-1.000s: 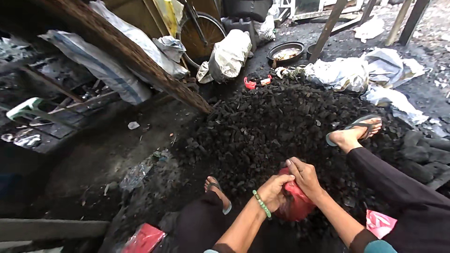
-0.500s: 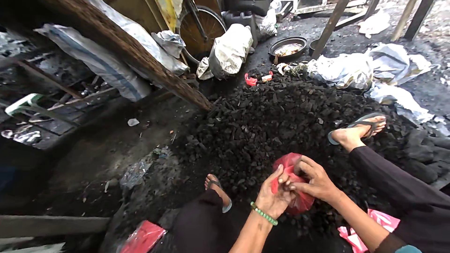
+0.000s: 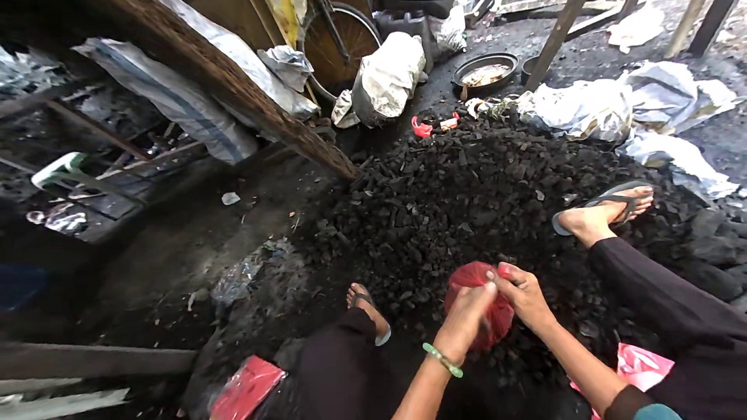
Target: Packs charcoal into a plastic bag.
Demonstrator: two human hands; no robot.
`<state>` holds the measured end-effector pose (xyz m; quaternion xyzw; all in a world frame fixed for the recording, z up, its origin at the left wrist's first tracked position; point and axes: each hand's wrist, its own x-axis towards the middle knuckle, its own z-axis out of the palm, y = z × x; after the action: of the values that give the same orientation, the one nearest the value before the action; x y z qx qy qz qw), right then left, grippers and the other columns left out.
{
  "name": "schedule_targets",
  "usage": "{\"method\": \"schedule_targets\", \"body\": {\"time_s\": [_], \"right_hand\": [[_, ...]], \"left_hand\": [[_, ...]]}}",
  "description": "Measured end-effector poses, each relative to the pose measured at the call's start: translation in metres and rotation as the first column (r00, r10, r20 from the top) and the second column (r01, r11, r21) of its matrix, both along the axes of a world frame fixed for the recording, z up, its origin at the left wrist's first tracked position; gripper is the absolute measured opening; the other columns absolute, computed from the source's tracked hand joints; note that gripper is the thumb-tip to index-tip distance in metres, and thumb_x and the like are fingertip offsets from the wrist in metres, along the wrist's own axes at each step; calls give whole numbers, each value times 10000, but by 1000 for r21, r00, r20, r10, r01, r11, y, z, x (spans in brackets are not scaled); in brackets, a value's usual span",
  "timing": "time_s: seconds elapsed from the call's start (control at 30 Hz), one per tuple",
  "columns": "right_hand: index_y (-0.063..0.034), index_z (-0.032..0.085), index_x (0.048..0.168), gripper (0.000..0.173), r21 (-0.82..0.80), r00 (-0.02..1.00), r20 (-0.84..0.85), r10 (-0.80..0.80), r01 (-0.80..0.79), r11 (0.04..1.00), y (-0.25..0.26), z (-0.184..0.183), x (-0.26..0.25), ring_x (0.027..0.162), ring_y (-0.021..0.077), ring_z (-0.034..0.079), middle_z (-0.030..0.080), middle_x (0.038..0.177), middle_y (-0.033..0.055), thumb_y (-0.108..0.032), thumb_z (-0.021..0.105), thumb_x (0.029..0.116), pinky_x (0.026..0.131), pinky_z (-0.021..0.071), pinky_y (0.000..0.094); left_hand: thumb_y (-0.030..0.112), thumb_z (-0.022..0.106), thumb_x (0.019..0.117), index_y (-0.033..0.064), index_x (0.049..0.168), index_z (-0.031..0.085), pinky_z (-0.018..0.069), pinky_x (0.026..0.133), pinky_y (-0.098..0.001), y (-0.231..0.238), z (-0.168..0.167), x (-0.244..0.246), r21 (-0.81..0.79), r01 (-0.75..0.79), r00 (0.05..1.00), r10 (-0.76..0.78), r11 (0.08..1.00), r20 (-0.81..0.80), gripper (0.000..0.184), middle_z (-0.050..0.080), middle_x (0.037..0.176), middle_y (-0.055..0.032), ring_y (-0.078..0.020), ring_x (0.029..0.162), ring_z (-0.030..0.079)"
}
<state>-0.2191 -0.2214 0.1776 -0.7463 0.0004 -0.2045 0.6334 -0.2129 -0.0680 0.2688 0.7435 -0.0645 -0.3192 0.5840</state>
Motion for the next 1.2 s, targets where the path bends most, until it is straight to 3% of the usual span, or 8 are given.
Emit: {"method": "schedule_targets", "body": {"time_s": [0.1,0.2,0.4,0.6,0.77,0.87,1.0,1.2], "right_hand": [[-53,615,585,245,-562,944,330,21,179,808,-3,-12,16,685,225,626,618,666,67,-135,666,810,670,519,391],[-63,596,579,256,-739,912,376,165,188,646,-13,-14,27,665,268,613,592,654,73,-164,679,799,636,505,419],[33,673,672,159,-832,986,77,150,-19,555,-63,-21,35,802,396,687,672,752,185,-39,724,804,715,545,552],[42,649,648,181,-812,995,44,91,-17,583,-74,-40,25,822,415,706,686,758,206,-33,720,797,721,554,565],[1,636,631,223,-748,984,176,40,108,655,-57,-40,-5,735,346,678,642,710,145,-120,654,818,680,563,515],[-38,672,660,263,-738,955,267,127,119,664,-21,-37,-34,721,306,677,663,726,117,-205,661,862,660,574,461],[-108,677,730,322,-704,902,397,168,182,686,20,-27,-43,786,217,651,653,767,56,-277,588,989,745,556,334],[-35,729,789,377,-483,982,191,1,93,871,-8,-5,-14,829,201,648,669,839,70,-302,564,999,771,551,373]], "left_hand": [[386,567,1033,-31,1377,575,496,1024,-487,-15,18,-1,729,283,836,-533,623,131,541,490,1458,-236,-356,1202,614],[315,516,1067,-44,1462,468,476,1039,-505,-29,21,-6,835,341,788,-615,432,-4,536,514,1429,-240,-374,1249,586],[214,564,1021,-10,1483,486,438,1092,-493,4,0,-21,516,413,851,-520,751,76,519,588,1381,-233,-341,1257,587],[38,563,892,-8,1344,599,450,716,-216,24,-30,-37,-78,108,990,-114,991,-82,456,657,1109,-41,-32,800,539],[74,390,1031,5,1027,646,500,484,-184,36,-40,-9,-261,-646,638,321,717,-700,265,507,591,28,-54,454,499],[63,484,1019,33,1006,661,457,487,-184,31,-40,12,-152,-598,715,437,787,-546,181,507,630,23,-53,473,452],[116,545,1034,5,1201,639,470,621,-227,14,-38,12,-59,-179,973,168,982,-157,222,608,885,-31,-66,669,529],[165,556,1037,15,1079,705,521,823,-318,9,-34,7,49,-37,966,23,998,258,215,676,1017,-69,-111,879,624]]}}
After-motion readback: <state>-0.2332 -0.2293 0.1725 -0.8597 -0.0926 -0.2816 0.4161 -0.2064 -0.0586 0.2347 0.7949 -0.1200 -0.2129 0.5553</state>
